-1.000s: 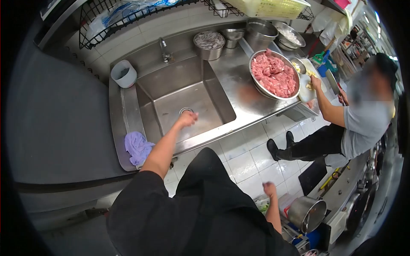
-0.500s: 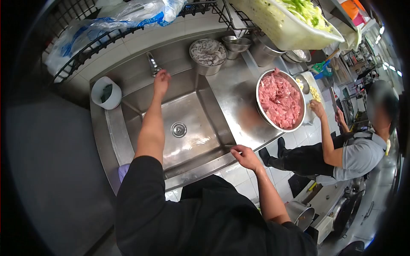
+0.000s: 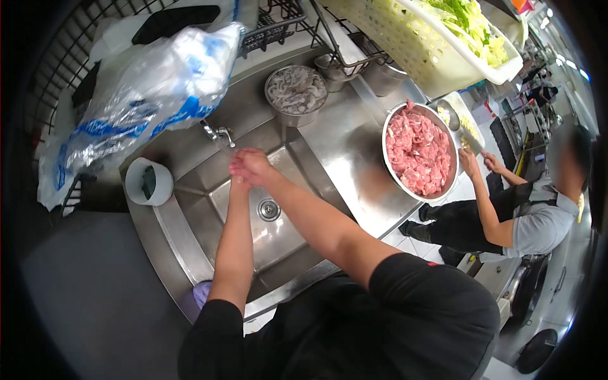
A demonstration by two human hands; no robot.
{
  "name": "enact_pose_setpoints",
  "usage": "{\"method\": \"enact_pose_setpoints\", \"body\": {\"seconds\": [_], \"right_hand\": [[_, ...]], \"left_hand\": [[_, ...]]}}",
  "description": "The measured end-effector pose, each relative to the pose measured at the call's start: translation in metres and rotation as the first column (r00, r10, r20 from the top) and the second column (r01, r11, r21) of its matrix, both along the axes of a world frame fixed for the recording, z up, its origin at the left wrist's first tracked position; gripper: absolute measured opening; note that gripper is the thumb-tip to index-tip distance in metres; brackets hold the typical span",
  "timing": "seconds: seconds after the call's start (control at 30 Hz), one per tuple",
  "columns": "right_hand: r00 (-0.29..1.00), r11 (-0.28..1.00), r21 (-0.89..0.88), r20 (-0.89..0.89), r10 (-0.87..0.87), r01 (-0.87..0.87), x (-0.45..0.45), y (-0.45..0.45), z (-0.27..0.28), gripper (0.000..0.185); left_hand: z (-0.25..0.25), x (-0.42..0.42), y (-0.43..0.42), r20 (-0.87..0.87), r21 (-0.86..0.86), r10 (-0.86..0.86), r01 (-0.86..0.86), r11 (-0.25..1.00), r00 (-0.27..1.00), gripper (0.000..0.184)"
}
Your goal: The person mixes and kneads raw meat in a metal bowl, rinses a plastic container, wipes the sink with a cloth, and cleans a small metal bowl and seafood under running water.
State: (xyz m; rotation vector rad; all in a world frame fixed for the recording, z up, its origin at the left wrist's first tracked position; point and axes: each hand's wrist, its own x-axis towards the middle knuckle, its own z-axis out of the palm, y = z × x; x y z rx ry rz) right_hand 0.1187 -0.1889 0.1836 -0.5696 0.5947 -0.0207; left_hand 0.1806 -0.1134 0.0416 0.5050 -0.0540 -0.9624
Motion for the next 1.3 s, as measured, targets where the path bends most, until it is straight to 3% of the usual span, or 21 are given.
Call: {"method": "enact_pose_setpoints", "body": {"seconds": [0.03,0.17,0.2,0.23,0.27,0.33,0.43,0.47,0.5,0.53,0.67,0.73,0.77,0.8,0.83,0.87,0.93,1.0,1.17,1.27,1.3], "right_hand": [[0.999,1.000,-0.009,-0.053,0.002,-0.003,0.023,0.007,-0.021,0.021],[0.997,0.976,-0.219,-0.081,0.000,-0.017,0.038,0.016,-0.001,0.023],[0.993,0.713,-0.697,-0.115,0.000,-0.081,0.037,0.015,0.002,0.019],[0.990,0.237,-0.962,-0.143,-0.016,-0.136,0.035,0.016,0.006,0.019],[0.990,0.240,-0.961,-0.139,-0.006,-0.133,0.030,0.016,0.023,0.019],[0.893,0.005,-0.901,-0.430,0.130,-0.434,0.013,0.010,0.073,0.025],[0.955,-0.052,-0.969,-0.248,0.161,-0.243,-0.001,0.006,0.055,0.023],[0.955,-0.051,-0.969,-0.248,0.162,-0.243,-0.009,0.001,0.043,0.023],[0.990,0.137,-0.986,-0.074,0.119,-0.090,-0.020,-0.006,0.030,0.023],[0.995,0.311,-0.948,0.092,0.044,0.074,-0.029,-0.017,0.018,0.024],[0.880,0.222,-0.974,-0.057,-0.472,0.055,-0.055,-0.080,-0.008,0.029],[0.894,0.529,-0.826,-0.072,-0.442,0.195,-0.041,-0.130,-0.040,0.033],[0.891,0.527,-0.827,-0.072,-0.448,0.198,-0.042,-0.142,-0.026,0.033],[0.909,0.670,-0.709,-0.100,-0.404,0.220,-0.045,-0.150,0.000,0.034],[0.928,0.790,-0.568,-0.115,-0.355,0.231,-0.046,-0.157,0.018,0.034],[0.927,0.787,-0.570,-0.112,-0.359,0.236,-0.046,-0.164,0.019,0.034],[0.948,0.838,-0.528,-0.175,-0.266,0.137,-0.042,-0.174,0.017,0.034],[0.946,0.838,-0.519,-0.153,-0.286,0.170,-0.043,-0.172,0.015,0.033],[0.926,0.819,-0.504,-0.090,-0.367,0.275,-0.035,-0.166,0.010,0.031],[0.912,0.790,-0.551,-0.118,-0.392,0.268,-0.031,-0.166,0.015,0.029],[0.903,0.786,-0.556,-0.138,-0.407,0.269,-0.031,-0.164,0.017,0.029]], "left_hand": [[-0.003,0.000,0.001,-0.046,-0.036,0.176,-0.177,0.984,0.983,0.038],[0.082,-0.024,0.012,-0.342,-0.288,0.113,-0.219,0.932,0.933,0.041],[0.112,-0.027,0.007,-0.364,-0.083,0.220,-0.267,0.960,0.905,0.040],[0.129,-0.031,0.005,-0.364,0.128,0.334,-0.308,0.943,0.869,0.039],[0.135,-0.036,0.002,-0.359,0.131,0.343,-0.317,0.939,0.868,0.039],[0.142,-0.041,-0.002,-0.077,-0.065,0.245,-0.250,0.966,0.966,0.037],[0.043,-0.008,-0.015,-0.109,-0.152,0.187,-0.202,0.968,0.976,0.032],[0.046,-0.006,-0.015,-0.109,-0.151,0.188,-0.203,0.967,0.976,0.032],[0.058,-0.007,-0.017,-0.028,0.205,0.321,-0.309,0.929,0.947,0.028],[0.071,-0.009,-0.019,0.095,0.521,0.413,-0.399,0.754,0.906,0.023],[0.119,-0.023,-0.016,0.336,0.581,0.450,-0.558,0.593,0.828,0.018],[0.112,-0.008,0.002,0.659,0.367,0.517,-0.833,0.414,0.547,0.024],[0.143,-0.017,0.004,0.852,0.267,0.369,-0.914,0.305,0.372,0.028],[0.193,-0.028,0.008,0.968,0.131,0.180,-0.967,0.220,0.173,0.033],[0.225,-0.029,0.014,0.998,0.028,0.053,-0.968,0.249,0.043,0.036],[0.244,-0.024,0.023,0.993,-0.072,-0.069,-0.955,0.289,-0.096,0.039],[0.271,0.006,0.046,0.741,-0.203,-0.480,-0.839,0.506,-0.469,0.033],[0.300,0.016,0.047,0.768,0.098,-0.540,-0.770,0.631,-0.344,0.031],[0.302,0.050,-0.006,0.595,-0.014,-0.529,-0.666,0.746,-0.605,0.020],[0.292,0.059,-0.044,0.682,0.069,-0.586,-0.759,0.647,-0.438,0.025],[0.287,0.063,-0.054,0.680,-0.017,-0.568,-0.784,0.620,-0.464,0.025]]}}
